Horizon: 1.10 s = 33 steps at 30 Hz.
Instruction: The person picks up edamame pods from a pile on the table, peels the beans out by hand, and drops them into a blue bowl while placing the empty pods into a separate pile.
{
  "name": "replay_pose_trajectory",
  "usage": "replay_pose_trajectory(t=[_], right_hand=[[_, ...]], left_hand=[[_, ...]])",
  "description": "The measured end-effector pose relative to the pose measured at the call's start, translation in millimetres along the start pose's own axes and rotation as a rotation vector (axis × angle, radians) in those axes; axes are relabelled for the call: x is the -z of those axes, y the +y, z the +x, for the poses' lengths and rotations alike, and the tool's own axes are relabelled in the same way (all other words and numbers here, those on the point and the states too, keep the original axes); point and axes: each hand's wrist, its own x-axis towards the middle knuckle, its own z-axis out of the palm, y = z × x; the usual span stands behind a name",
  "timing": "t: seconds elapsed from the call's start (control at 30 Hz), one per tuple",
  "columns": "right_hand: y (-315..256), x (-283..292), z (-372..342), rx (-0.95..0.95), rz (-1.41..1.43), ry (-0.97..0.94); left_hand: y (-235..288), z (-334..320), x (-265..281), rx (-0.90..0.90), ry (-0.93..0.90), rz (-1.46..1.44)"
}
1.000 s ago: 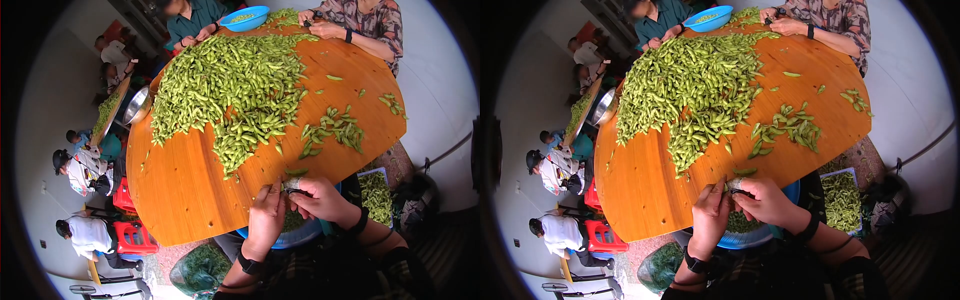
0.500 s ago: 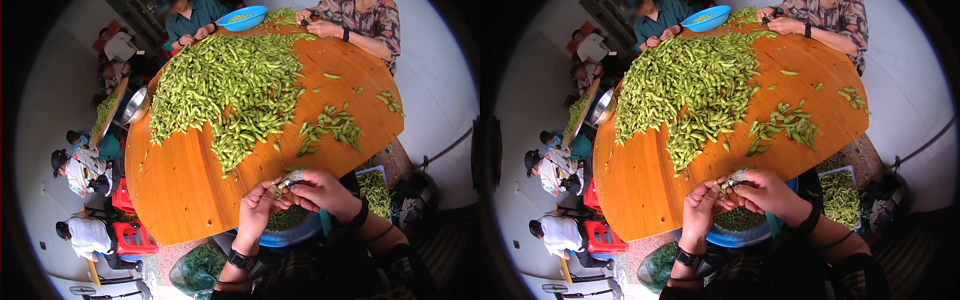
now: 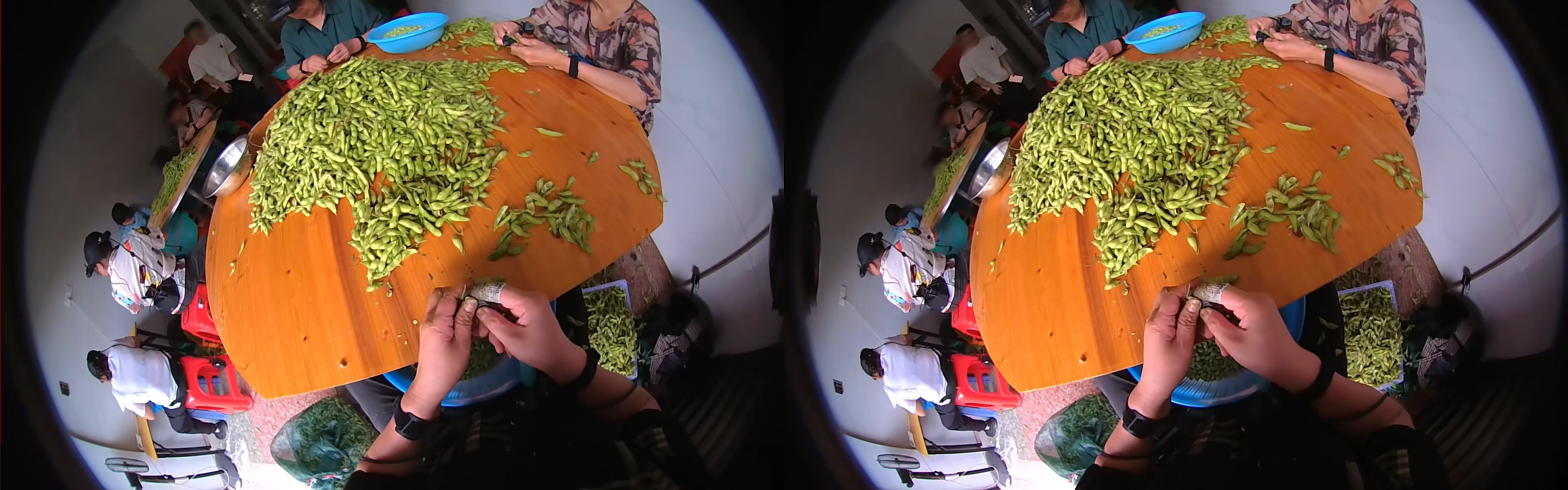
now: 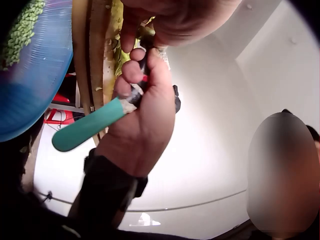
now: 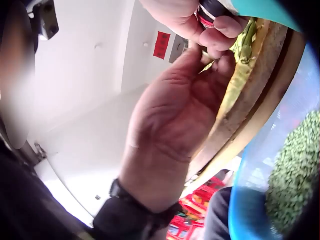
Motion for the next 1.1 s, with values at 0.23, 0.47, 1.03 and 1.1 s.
replay_pose_trajectory(t=[0.23, 0.47, 1.03, 1.1], right_hand=[[-17, 12, 0, -0.261, 0.229, -0.024], [-11, 10, 11, -0.112, -0.102, -0.087], [5, -5, 5, -0.011, 0.015, 0.136], [1, -8, 2, -0.002, 0.103, 0.159]], left_hand=[[0, -6, 15, 0.191, -0.161, -0.248], [19, 3, 31, 0.338, -0.317, -0.362], [12, -10, 19, 0.314, -0.241, -0.491], [9, -14, 13, 0.175, -0.173, -0.342]])
